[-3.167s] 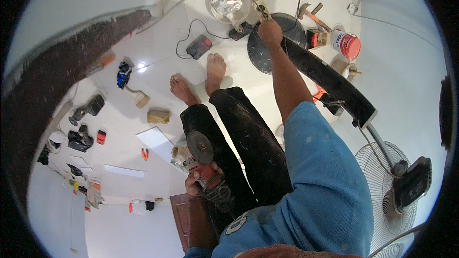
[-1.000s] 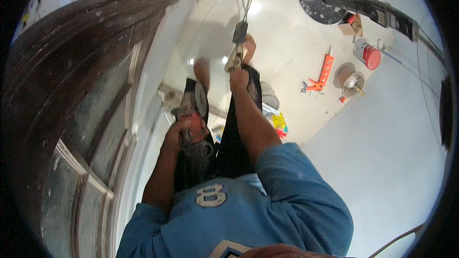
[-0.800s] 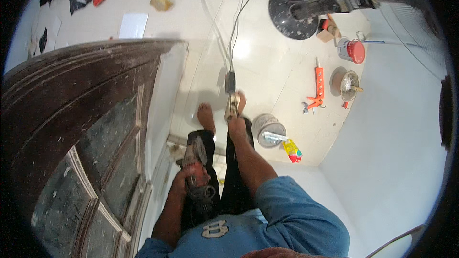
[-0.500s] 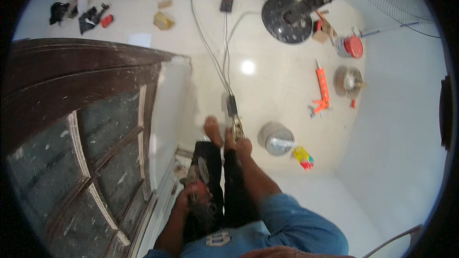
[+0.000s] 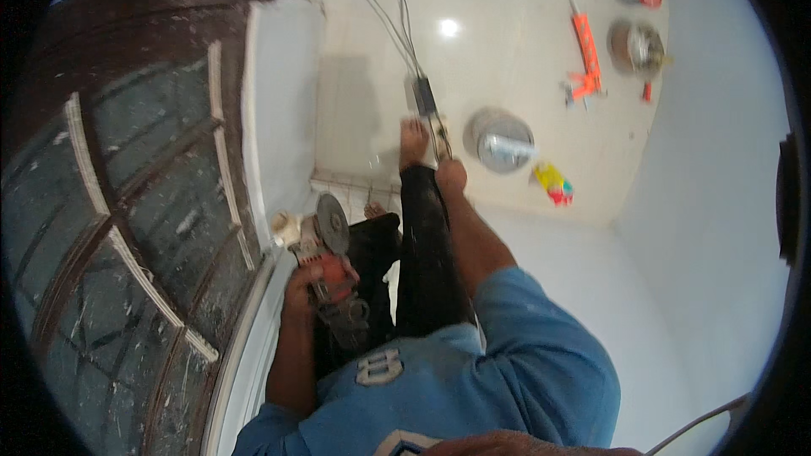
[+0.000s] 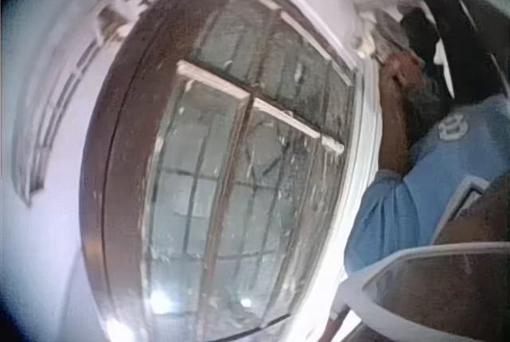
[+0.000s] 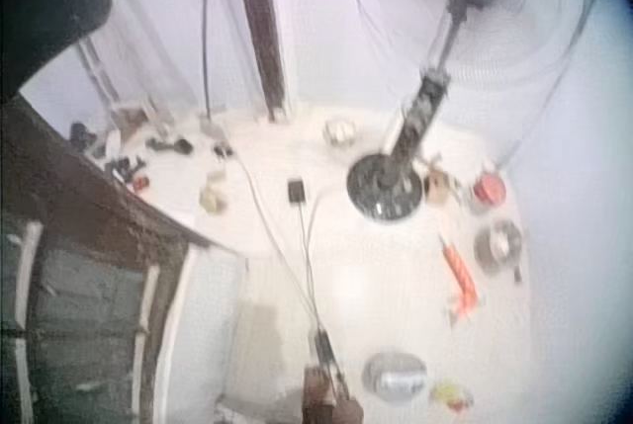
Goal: The person uses an angle grinder to cut a large ceramic tile leaning against a wall. After cutting, the person walks across the room and rummages through a bag and a bucket of tools.
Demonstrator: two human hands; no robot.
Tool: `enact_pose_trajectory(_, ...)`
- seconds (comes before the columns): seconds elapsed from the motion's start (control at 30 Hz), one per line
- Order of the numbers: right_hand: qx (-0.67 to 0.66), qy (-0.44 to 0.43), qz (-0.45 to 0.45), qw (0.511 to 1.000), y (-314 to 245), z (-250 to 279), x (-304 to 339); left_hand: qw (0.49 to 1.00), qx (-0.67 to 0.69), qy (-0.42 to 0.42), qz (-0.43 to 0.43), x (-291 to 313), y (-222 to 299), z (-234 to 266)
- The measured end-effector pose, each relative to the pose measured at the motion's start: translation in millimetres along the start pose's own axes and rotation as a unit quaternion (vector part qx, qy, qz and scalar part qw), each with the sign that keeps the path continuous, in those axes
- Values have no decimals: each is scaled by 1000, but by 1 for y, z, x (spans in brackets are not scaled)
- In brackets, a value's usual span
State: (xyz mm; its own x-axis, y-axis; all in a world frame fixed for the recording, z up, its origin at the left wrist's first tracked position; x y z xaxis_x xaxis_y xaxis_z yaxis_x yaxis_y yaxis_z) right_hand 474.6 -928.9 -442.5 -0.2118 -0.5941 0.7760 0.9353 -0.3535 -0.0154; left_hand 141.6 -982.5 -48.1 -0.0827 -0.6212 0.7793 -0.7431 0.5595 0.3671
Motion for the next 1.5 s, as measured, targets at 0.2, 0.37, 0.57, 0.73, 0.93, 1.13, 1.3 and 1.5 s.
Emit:
enact_pose_trajectory(0.2, -151, 37, -72, 985, -16, 19, 36, 998, 21, 47, 34, 7, -24, 9)
enact_pose_trajectory(0.37, -165, 60, -85, 981, -9, -9, 39, 997, -35, 49, 51, 22, -55, 47)
enact_pose_trajectory(0.57, -116, 139, 25, 983, 3, -43, 31, 998, 18, 63, 23, 35, -116, 121)
enact_pose_trajectory(0.73, -15, 64, 90, 994, 10, -80, -41, 999, 37, -2, 14, 64, -164, 166)
enact_pose_trajectory(0.93, 22, 96, 25, 995, 1, -128, -119, 995, 65, 70, 7, 68, -175, 169)
enact_pose_trajectory(1.13, -468, -230, -80, 850, -71, -76, -57, 991, 78, 106, 17, 74, -192, 172)
enact_pose_trajectory(1.3, -397, -143, -62, 905, 0, -86, -13, 996, 24, 82, -21, 71, -188, 167)
enact_pose_trajectory(1.5, -425, -169, -182, 870, 100, -81, 155, 999, 44, 10, -27, 64, -206, 200)
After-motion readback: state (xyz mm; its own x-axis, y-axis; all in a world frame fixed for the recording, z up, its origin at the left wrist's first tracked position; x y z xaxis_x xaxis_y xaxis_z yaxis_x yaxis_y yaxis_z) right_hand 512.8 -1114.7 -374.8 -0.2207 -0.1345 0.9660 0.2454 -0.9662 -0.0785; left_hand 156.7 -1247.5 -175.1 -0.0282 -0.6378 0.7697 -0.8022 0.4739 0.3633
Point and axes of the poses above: each hand's wrist, its own x-axis away from the middle knuckle, its own z-axis out of the back of the hand, y = z × x, the point moved 1 cm from there along -x, towards the middle knuckle, and after that the axes turned 10 degrees about -z, right-handed, at the moved point
